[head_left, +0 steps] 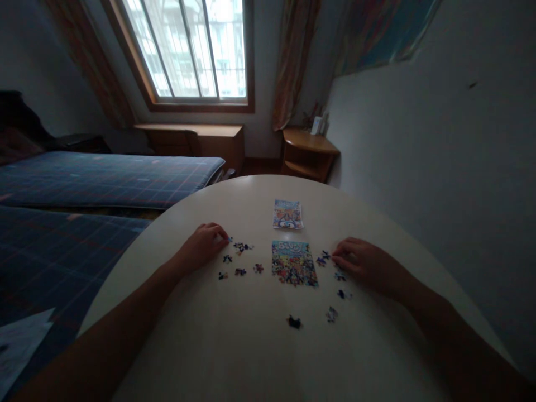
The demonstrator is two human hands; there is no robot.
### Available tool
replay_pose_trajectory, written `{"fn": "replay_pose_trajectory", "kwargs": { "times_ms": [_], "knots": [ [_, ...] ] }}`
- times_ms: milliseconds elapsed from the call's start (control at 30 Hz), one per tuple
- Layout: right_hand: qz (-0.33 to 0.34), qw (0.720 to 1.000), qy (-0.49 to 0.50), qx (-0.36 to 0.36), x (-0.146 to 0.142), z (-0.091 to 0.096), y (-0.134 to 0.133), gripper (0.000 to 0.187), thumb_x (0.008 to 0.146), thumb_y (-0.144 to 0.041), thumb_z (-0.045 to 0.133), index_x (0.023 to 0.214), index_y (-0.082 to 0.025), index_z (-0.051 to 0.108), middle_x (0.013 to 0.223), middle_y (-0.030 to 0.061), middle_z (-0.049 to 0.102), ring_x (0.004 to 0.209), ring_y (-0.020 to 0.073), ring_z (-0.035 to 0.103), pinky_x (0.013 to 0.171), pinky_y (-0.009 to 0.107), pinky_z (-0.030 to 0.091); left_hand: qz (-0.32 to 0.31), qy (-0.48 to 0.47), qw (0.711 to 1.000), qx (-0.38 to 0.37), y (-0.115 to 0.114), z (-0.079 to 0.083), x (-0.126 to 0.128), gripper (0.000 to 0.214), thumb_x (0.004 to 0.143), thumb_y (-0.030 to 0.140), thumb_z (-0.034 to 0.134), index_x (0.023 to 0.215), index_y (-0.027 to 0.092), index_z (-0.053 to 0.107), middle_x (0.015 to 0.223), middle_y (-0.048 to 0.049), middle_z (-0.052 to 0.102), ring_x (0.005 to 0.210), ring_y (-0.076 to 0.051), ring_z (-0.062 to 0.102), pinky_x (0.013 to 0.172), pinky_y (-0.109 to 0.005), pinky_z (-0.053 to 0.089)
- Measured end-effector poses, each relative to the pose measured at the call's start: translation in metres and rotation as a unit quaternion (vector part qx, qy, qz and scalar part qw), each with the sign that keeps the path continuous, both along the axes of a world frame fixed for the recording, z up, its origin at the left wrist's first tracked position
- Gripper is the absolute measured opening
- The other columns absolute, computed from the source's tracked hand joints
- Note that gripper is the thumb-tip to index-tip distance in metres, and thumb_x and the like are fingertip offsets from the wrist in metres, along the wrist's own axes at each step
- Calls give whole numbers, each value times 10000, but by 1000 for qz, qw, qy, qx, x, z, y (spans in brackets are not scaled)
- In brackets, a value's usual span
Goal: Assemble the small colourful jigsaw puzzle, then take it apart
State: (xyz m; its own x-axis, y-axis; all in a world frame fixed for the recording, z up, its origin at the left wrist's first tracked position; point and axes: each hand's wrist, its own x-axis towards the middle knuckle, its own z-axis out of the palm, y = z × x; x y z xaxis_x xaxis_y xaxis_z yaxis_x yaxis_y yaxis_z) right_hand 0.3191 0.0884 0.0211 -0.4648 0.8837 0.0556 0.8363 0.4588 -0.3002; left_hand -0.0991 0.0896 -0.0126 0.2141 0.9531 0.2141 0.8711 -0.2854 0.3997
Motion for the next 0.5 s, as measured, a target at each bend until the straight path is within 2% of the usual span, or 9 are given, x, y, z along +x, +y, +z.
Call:
{"fn": "replay_pose_trajectory", "kwargs": {
  "times_ms": [200, 500],
  "knots": [
    [3, 1000, -1, -5, 0, 0, 1, 219, 897, -341, 518, 873, -201, 685, 959, 93, 681, 871, 229, 646, 782, 352, 485, -5, 10, 1000, 12, -1, -1, 2, 243, 875, 348, 540, 1000, 204, 691, 1072, -92, 669, 1063, -274, 565, 985, -442, 434],
    [6, 1000, 1, -1, 1, -1, -1, 214, 909, -335, 520, 877, -198, 682, 963, 88, 676, 854, 212, 639, 772, 336, 477, 2, 10, 1000, -22, -1, 4, -1, 223, 857, 383, 575, 940, 193, 658, 1017, -92, 681, 1076, -291, 563, 967, -447, 444]
  ]
}}
